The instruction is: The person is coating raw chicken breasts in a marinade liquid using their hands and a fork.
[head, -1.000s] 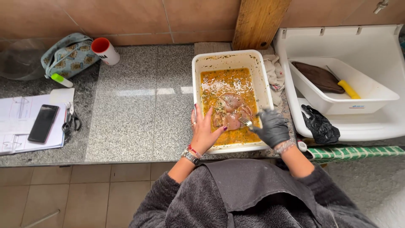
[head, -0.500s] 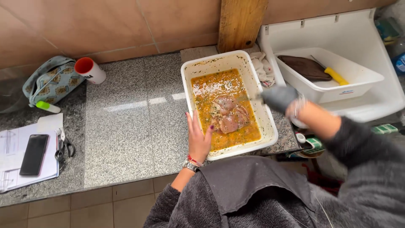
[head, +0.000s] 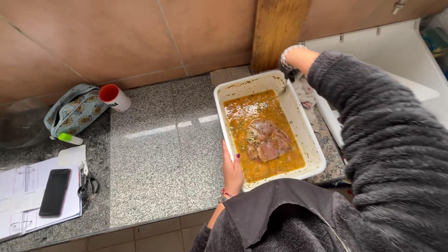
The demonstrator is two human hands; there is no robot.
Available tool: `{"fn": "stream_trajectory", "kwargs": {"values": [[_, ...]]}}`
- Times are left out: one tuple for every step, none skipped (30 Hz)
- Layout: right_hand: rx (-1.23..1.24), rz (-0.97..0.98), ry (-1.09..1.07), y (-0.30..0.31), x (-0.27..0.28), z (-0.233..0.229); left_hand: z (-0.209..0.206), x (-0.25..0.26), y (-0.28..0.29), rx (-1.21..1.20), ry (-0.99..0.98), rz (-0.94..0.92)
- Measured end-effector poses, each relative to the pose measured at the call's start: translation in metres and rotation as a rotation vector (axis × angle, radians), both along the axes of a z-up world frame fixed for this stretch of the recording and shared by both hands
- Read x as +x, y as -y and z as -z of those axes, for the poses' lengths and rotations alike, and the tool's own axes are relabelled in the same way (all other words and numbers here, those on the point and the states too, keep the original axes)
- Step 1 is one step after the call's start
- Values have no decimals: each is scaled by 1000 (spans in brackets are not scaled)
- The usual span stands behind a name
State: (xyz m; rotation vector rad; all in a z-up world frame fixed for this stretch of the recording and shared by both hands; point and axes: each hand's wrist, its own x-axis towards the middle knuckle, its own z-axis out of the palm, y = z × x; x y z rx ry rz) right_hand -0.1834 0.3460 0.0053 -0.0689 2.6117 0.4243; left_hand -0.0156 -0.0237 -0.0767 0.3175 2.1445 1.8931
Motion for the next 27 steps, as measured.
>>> {"fn": "stream_trajectory", "kwargs": {"values": [[11,-19,-12,6,-12,1,-5,-1,0,-8,41,6],[23,-39,-23,12,-25,2,-9,-2,0,-17,83,13],[30,-62,-33,21,-36,5,-11,-3,0,-18,87,1],[38,-86,-43,31,-48,8,-13,-3,0,-28,84,16],[45,-107,-54,40,-58,11,-15,-3,0,-39,80,33],[51,-129,-66,52,-65,6,-18,-4,0,-41,83,23],[59,-148,-77,63,-70,1,-22,-5,-1,-55,132,37],[67,-168,-88,74,-74,-3,-26,-5,-2,-68,181,51],[70,-185,-101,83,-80,-3,-31,-6,-2,-73,183,45],[74,-201,-115,93,-86,-3,-36,-7,-2,-102,194,47],[83,-219,-132,101,-93,-6,-42,-9,-4,-126,201,48],[92,-237,-149,108,-101,-6,-38,-10,-4,-126,199,41],[100,-255,-165,115,-108,-5,-34,-10,-4,-144,158,49],[108,-274,-181,121,-115,-4,-29,-10,-4,-162,118,56],[114,-294,-196,129,-118,-4,-22,-10,-4,-164,119,47],[120,-315,-212,138,-122,-3,-15,-9,-3,-158,72,47],[127,-337,-224,146,-125,-3,-8,-7,-3,-151,28,45],[135,-360,-238,139,-135,13,5,-9,-4,-151,31,34],[142,-383,-249,138,-143,29,18,-11,-5,-141,-75,23],[149,-406,-261,152,-160,43,31,-12,-6,-133,-180,10],[145,-417,-255,151,-147,24,35,-12,-7,-135,-173,0],[149,-374,-181,149,-134,6,38,-12,-8,-127,-197,-5],[154,-328,-109,146,-121,-12,42,-13,-8,-119,-223,-8],[150,-337,-104,146,-109,-13,17,-7,-6,-122,-217,-16],[177,-362,-172,143,-99,-16,-9,-4,-4,-99,-82,5],[203,-385,-241,140,-88,-20,-35,-1,-4,-75,54,24],[203,-387,-243,139,-81,-22,-40,-1,-4,-74,51,21]]}}
